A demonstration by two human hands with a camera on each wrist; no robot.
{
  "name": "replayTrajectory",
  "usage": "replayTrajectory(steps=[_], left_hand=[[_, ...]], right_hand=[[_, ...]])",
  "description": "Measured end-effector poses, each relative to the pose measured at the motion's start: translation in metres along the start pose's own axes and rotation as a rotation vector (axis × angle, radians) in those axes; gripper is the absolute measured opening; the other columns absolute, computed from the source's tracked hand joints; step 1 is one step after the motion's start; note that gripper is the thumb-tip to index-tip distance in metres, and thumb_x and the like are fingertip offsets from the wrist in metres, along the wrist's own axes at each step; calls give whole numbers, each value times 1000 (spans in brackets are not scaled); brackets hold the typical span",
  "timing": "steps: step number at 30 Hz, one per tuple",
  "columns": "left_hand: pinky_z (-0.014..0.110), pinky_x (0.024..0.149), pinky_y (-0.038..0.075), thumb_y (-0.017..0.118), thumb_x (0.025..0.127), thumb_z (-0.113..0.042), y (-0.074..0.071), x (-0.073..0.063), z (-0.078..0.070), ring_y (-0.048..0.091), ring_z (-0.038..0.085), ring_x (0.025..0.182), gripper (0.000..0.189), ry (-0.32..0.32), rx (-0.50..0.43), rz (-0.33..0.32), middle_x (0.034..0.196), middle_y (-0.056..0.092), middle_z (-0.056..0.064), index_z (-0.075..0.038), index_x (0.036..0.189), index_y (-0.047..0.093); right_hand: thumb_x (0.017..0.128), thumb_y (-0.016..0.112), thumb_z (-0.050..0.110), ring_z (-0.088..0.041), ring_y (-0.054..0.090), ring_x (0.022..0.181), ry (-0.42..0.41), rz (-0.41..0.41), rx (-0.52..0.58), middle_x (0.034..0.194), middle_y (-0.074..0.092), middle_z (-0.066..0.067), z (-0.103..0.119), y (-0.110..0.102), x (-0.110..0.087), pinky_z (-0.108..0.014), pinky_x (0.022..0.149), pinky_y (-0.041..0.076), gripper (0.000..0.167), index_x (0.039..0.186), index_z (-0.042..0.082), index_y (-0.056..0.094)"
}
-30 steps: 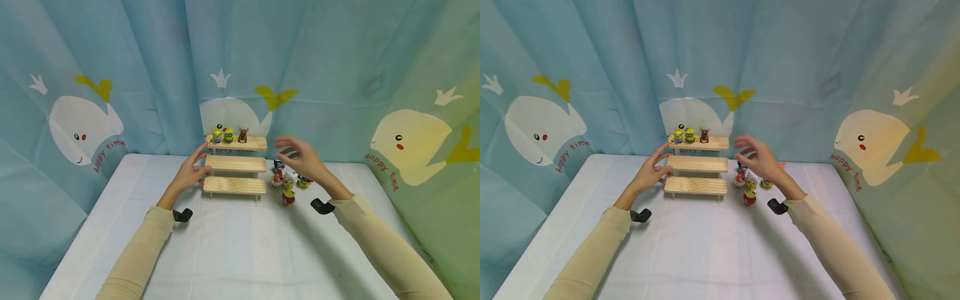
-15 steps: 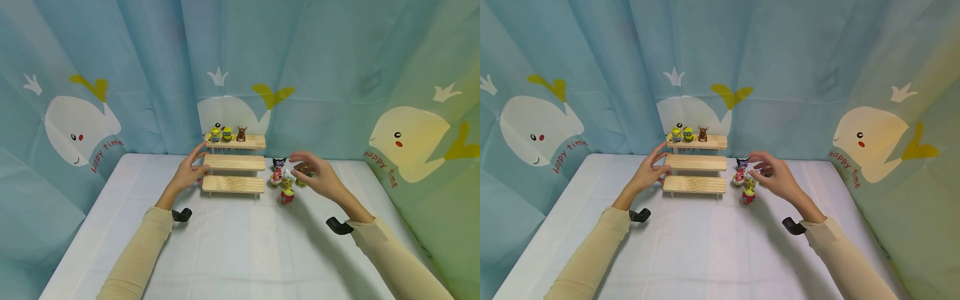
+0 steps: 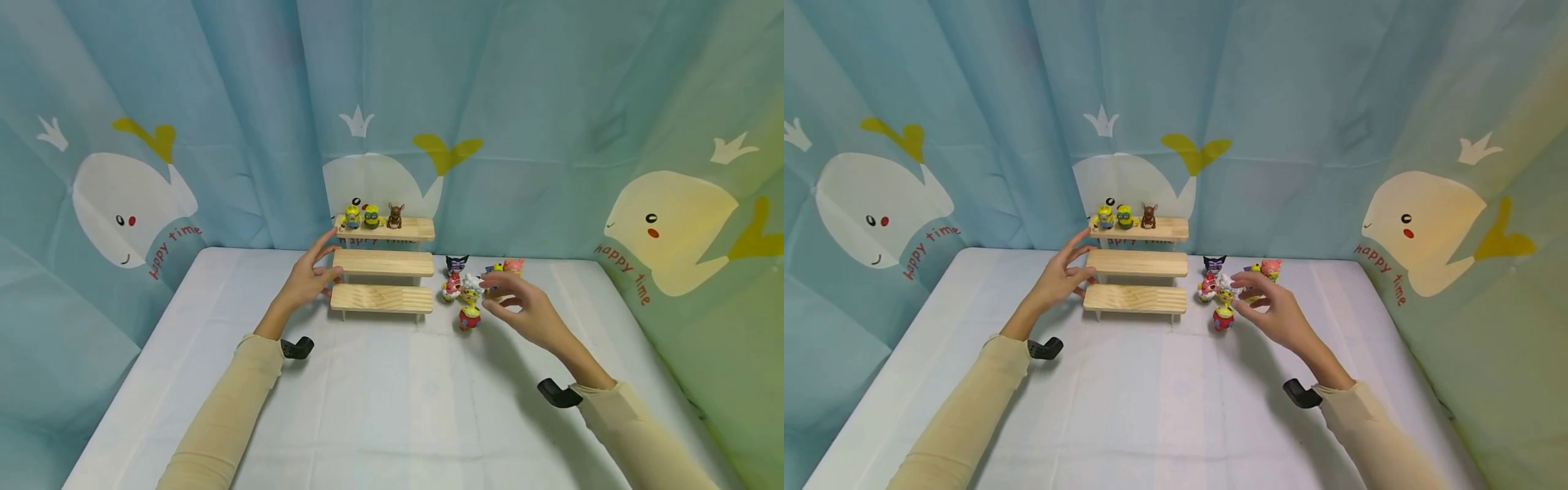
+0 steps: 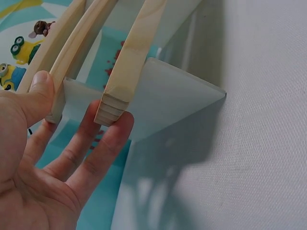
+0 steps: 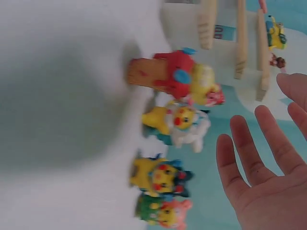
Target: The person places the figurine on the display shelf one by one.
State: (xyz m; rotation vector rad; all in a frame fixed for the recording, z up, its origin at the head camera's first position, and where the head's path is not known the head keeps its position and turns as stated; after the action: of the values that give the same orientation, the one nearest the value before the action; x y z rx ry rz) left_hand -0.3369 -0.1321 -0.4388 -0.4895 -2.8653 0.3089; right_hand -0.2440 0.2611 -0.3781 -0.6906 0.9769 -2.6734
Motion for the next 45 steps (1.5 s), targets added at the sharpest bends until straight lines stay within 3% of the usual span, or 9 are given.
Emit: replayTrajectory(steps=[12,18,23,34,45], left_hand=[[74,69,53,64,103,-12,-1,-2,-6,69,49,92,81,-20,-38,16,165,31,19,-41,164,20],[73,70,53,64,102,-8,1,-8,-26,70,47,89,80,-17,-40,25,163,31,24,-32,165,22],[71,68,55,63,103,-8,1,-9,-29,71,45,85,79,-6,-28,28,163,31,24,-30,166,22],[76,71,51,64,103,-8,2,-9,-29,69,50,96,79,-26,-50,24,164,30,23,-33,165,22],[71,71,55,62,103,-5,4,-8,-30,69,48,94,78,-34,-33,21,163,31,23,-27,166,22]], right_hand=[[95,72,-1,-39,70,104,15,49,75,126,67,-18,-23,24,-17,-30,83,61,35,129,-1,63],[94,71,-6,-42,70,104,19,75,94,129,65,-22,-31,32,-18,-34,83,62,36,129,-5,63],[90,73,-10,-45,69,102,2,83,121,127,64,-26,-31,38,-18,-36,82,63,37,125,-6,63],[90,74,-9,-45,70,100,12,87,99,123,67,-21,-31,43,-19,-40,82,63,37,125,-2,64],[89,73,-12,-41,69,106,74,111,116,125,66,-17,-42,48,-17,-42,86,62,41,126,3,63]])
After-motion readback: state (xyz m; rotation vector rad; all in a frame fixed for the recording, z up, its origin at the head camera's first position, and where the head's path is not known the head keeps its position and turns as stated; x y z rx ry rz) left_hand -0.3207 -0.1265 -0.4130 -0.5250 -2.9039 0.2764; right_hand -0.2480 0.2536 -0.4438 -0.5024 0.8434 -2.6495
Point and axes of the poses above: each hand's wrist, its own x-axis towards the middle knuckle, its own y-axis out of the palm, z = x × y, the point moved 7 cm from there along x, towards the middle knuckle
